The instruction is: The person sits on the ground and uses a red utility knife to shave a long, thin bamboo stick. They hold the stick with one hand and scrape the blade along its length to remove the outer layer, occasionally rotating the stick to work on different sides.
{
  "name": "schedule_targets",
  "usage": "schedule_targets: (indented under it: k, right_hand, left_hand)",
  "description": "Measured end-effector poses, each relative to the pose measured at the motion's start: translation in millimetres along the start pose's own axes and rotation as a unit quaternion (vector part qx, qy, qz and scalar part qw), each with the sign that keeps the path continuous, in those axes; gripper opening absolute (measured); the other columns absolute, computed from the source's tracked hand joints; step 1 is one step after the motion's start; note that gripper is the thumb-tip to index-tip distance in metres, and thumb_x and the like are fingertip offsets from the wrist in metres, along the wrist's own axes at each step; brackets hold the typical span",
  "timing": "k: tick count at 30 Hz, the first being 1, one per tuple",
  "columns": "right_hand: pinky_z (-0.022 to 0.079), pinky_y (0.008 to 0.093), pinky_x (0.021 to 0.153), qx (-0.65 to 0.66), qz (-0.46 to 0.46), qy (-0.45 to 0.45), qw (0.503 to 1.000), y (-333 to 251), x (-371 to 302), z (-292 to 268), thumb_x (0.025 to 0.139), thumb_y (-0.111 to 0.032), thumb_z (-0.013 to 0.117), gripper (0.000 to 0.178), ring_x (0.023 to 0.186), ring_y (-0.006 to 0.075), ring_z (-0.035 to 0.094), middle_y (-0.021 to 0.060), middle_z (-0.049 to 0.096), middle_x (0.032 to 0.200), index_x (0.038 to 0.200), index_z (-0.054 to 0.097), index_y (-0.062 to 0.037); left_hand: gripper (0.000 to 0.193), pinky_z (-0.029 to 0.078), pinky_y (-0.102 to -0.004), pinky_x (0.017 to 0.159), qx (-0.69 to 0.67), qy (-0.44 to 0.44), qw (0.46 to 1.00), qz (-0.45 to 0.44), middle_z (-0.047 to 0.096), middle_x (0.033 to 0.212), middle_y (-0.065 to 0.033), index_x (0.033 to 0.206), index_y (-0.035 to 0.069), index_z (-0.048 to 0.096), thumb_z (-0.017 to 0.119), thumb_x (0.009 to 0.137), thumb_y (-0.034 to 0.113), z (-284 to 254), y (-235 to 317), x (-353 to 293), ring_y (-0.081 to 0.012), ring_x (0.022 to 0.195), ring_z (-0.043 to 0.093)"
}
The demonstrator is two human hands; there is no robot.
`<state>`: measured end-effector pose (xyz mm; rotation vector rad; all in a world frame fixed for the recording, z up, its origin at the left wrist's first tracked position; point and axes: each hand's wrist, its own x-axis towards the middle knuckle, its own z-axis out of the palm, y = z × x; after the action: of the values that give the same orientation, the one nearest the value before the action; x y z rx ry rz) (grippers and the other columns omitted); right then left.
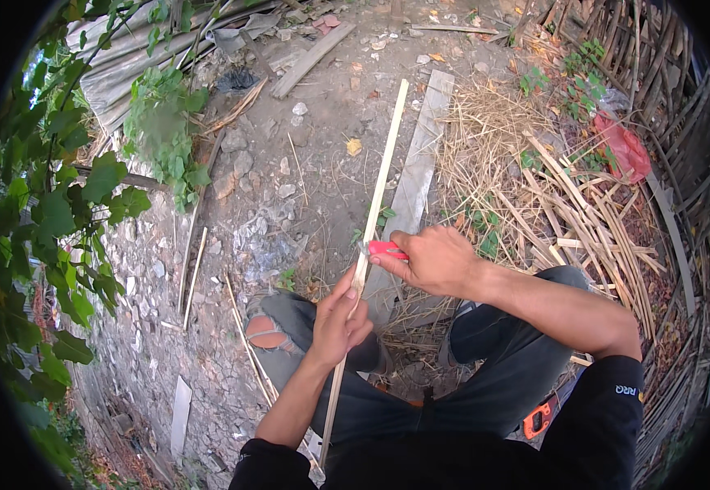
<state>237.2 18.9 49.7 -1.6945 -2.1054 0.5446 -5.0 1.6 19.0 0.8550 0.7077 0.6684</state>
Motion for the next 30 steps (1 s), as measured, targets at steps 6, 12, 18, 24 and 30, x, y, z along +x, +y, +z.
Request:
schedule_targets:
  k: [6, 12, 18, 24, 30]
  right_hand:
    - [0.052, 0.0527, 0.076, 0.081, 0.252, 0.123, 0.957, 94, 47, -73, 0.104, -0.067, 0.043, 0.081, 0.072, 0.0427, 0.068, 0.0262, 0.065, 0.070, 0.084, 0.069, 0.0064]
    - [0.050, 0.0461, 0.063, 0.047, 0.315, 0.363, 0.875, 217, 20, -119, 0.103, -0.067, 0.046, 0.076, 0.060, 0.0306, 0.063, 0.0163, 0.062, 0.063, 0.084, 0.065, 0.0038]
    - [0.020, 0.0254, 0.039, 0.459, 0.189, 0.279, 0.822, 136, 15, -103, 0.104, -0.055, 0.060, 0.050, 0.039, 0.0040, 0.029, -0.0084, 0.035, 0.051, 0.095, 0.065, -0.0059]
    - [0.024, 0.0261, 0.040, 0.491, 0.173, 0.204, 0.829, 81, 28, -74, 0.104, -0.037, 0.068, 0.032, 0.041, 0.0037, 0.034, -0.0097, 0.039, 0.054, 0.095, 0.065, -0.0059]
    - [0.044, 0.0303, 0.056, 0.353, 0.117, 0.078, 0.925, 32, 17, -36, 0.092, -0.038, 0.082, 0.044, 0.059, 0.0090, 0.052, -0.0007, 0.054, 0.065, 0.098, 0.067, 0.0028]
  left_hand:
    - [0.052, 0.028, -0.0217, 0.044, -0.003, -0.083, 0.996, -0.040, 0.031, 0.064, 0.0033, 0.164, 0.013, 0.033, 0.041, 0.113, 0.016, -13, -11, -21, -0.0062, 0.051, 0.026]
    - [0.054, 0.029, -0.0210, 0.048, 0.012, -0.156, 0.987, -0.043, 0.032, 0.067, 0.0043, 0.165, 0.008, 0.027, 0.038, 0.113, 0.015, -7, -10, -20, -0.0049, 0.053, 0.027]
    - [0.056, 0.030, -0.0213, 0.047, -0.010, -0.157, 0.987, -0.042, 0.036, 0.067, 0.0027, 0.165, 0.007, 0.025, 0.039, 0.113, 0.018, -3, -12, -13, -0.0054, 0.051, 0.029]
    - [0.054, 0.036, -0.0216, 0.042, 0.078, -0.188, 0.977, -0.061, 0.058, 0.073, -0.0076, 0.163, 0.005, 0.028, 0.041, 0.112, 0.021, 3, -5, -10, -0.0080, 0.043, 0.044]
    - [0.048, 0.039, -0.0209, 0.045, 0.160, -0.104, 0.982, -0.010, 0.067, 0.082, -0.0110, 0.156, 0.003, 0.039, 0.041, 0.114, 0.026, 4, -7, -5, -0.0086, 0.045, 0.050]
